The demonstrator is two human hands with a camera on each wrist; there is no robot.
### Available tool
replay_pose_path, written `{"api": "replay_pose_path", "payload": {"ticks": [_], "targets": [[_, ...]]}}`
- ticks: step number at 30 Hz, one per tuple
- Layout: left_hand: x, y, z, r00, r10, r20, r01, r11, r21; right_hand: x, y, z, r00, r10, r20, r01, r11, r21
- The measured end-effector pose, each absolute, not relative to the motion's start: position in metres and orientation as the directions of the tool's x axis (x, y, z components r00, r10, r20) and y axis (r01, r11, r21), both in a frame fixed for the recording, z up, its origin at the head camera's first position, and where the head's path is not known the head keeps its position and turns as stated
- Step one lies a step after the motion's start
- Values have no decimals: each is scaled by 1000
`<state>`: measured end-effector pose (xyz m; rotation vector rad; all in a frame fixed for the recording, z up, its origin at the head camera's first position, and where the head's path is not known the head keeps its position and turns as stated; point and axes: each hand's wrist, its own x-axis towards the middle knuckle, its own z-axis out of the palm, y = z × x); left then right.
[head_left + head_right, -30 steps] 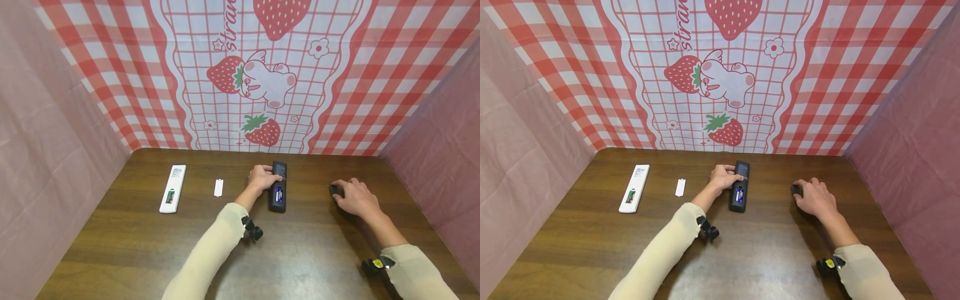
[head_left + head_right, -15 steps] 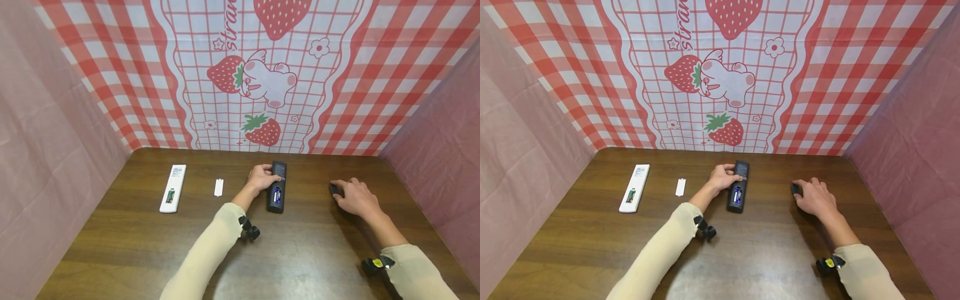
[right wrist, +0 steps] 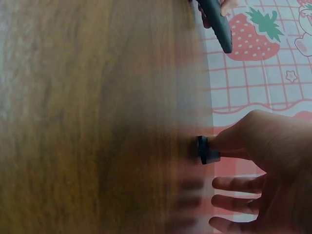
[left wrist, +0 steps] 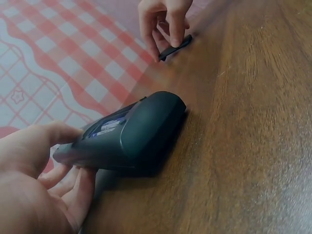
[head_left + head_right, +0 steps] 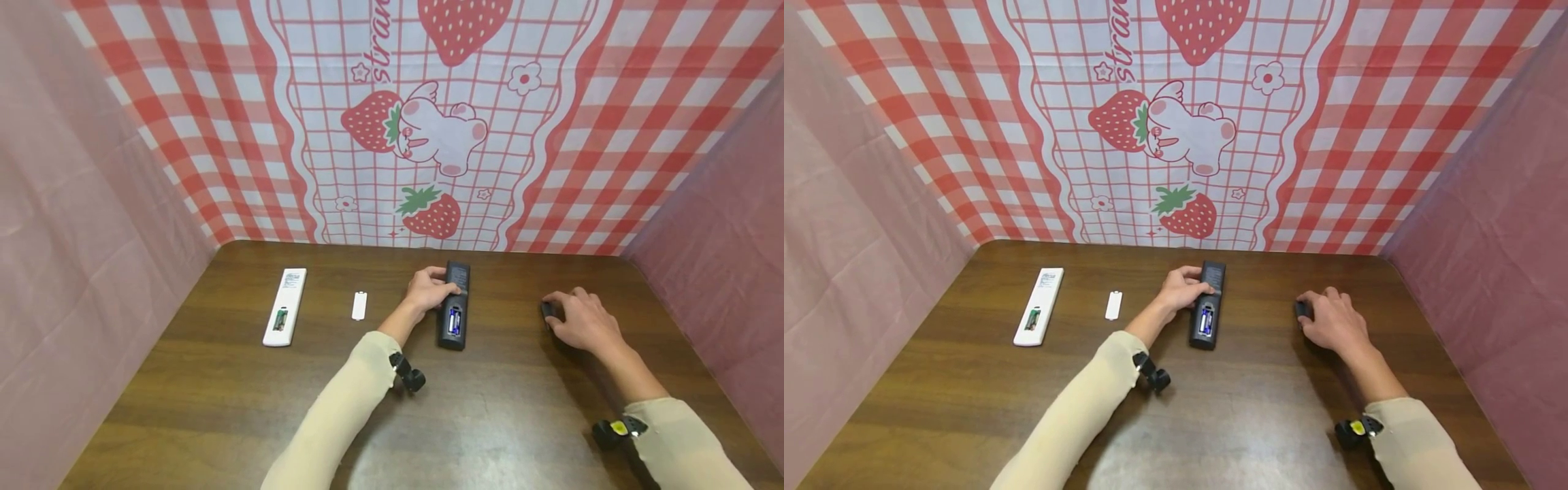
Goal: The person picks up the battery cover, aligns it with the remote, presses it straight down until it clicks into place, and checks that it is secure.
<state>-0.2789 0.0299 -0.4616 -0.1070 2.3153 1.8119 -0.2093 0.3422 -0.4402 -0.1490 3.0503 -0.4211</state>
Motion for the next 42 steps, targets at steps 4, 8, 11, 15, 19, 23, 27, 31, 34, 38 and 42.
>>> {"api": "replay_pose_path", "payload": {"ticks": [4, 8, 11, 15, 19, 23, 27, 31, 34, 38, 42], "targets": [[-280, 29, -462, -976, 76, -204, -182, 227, 957, -210, 342, -441, -993, -114, -8, -108, 958, -267], [-281, 28, -463, -972, 92, -216, -195, 192, 962, -213, 342, -442, -992, -120, 33, -124, 959, -254], [-281, 28, -464, -967, 104, -234, -215, 162, 963, -214, 343, -443, -991, -120, 63, -132, 959, -251], [-281, 28, -464, -962, 112, -251, -234, 148, 961, -216, 343, -443, -989, -113, 99, -135, 955, -265], [-281, 28, -464, -962, 112, -251, -232, 153, 961, -216, 342, -441, -984, -108, 143, -145, 950, -276], [-281, 28, -463, -962, 109, -251, -234, 150, 961, -216, 341, -441, -978, -112, 177, -159, 946, -281], [-280, 29, -463, -961, 111, -255, -239, 144, 960, -216, 340, -440, -976, -116, 184, -166, 945, -283], [-280, 29, -464, -959, 116, -257, -241, 137, 961, -216, 341, -439, -977, -118, 175, -165, 942, -291], [-281, 29, -465, -959, 121, -256, -240, 133, 962, -216, 341, -439, -979, -115, 167, -161, 942, -294], [-280, 28, -465, -959, 126, -254, -237, 133, 962, -215, 341, -439, -977, -117, 178, -166, 941, -293], [-279, 27, -465, -958, 133, -254, -237, 131, 963, -214, 341, -440, -973, -121, 198, -176, 941, -289]]}}
